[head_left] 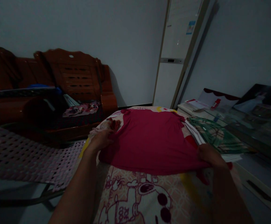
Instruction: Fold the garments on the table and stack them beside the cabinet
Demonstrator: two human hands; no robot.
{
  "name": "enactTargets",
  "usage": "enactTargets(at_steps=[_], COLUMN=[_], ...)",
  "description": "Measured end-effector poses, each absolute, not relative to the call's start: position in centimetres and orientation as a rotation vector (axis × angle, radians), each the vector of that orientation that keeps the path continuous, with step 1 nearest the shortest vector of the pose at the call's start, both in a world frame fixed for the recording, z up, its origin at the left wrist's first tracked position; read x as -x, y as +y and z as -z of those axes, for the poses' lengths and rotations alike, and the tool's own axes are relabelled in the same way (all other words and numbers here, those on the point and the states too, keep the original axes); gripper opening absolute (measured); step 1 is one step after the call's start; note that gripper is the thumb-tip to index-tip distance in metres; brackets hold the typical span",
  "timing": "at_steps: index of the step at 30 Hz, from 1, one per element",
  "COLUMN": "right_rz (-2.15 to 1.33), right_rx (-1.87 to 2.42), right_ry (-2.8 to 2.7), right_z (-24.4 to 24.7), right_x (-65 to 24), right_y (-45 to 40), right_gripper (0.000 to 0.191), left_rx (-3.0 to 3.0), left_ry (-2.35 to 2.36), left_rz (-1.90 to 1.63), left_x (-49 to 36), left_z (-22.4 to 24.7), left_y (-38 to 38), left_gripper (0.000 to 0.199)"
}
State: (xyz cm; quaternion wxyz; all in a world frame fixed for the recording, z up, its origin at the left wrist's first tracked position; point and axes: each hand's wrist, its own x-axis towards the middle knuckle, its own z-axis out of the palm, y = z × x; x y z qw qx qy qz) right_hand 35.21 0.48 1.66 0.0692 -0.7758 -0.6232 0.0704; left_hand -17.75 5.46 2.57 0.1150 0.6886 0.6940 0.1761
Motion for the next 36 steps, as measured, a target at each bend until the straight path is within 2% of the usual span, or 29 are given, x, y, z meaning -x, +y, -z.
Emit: enactTargets(at_steps=[3, 5, 6, 10, 14, 20, 24, 32, 36], right_rz=[0.026, 0.090, 0.011, -0.817, -1.069, -0.784, -0.623, -0.773, -0.673], right_rx=[2.419, 2.138, 1.948, 1.298, 1.143, 1.250, 1.238, 1.269, 1.240], right_ry=[-1.898, -1.999, -2.052, -2.297, -2.419, -2.662, -2.747, -2.723, -2.809], right_z=[-2.8, -3.7, -4.0, -3.9, -2.2, -1.3, -1.1, -1.7, -1.6], right_x=[-32.1, -28.9, -27.0, -20.4, -17.2, -16.1, -15.6, -15.8, -15.7], right_y=[0.4, 0.3, 0.3, -0.5, -1.3, -1.9, -2.0, -2.2, -2.4], right_gripper=[0.010, 0.012, 0.014, 0.014, 0.011, 0.007, 0.012, 0.012, 0.010], left_rx=[-1.998, -1.955, -1.930, -1.813, -1.574, -1.312, -1.186, -1.221, -1.258], left_ry=[1.907, 1.813, 1.779, 1.648, 1.500, 1.368, 1.355, 1.409, 1.421], left_rz=[-0.627, -0.701, -0.722, -0.796, -0.913, -1.080, -1.072, -1.082, -1.070], left_x=[17.4, 17.2, 17.1, 17.3, 17.5, 17.8, 18.0, 18.2, 18.4], left_z=[-2.4, -2.2, -2.1, -1.8, -1.6, -1.6, -1.8, -1.8, -1.5], left_y=[5.5, 5.6, 5.7, 5.7, 5.6, 5.3, 5.3, 5.4, 5.7], left_gripper=[0.055, 0.054, 0.054, 0.059, 0.069, 0.070, 0.073, 0.074, 0.070])
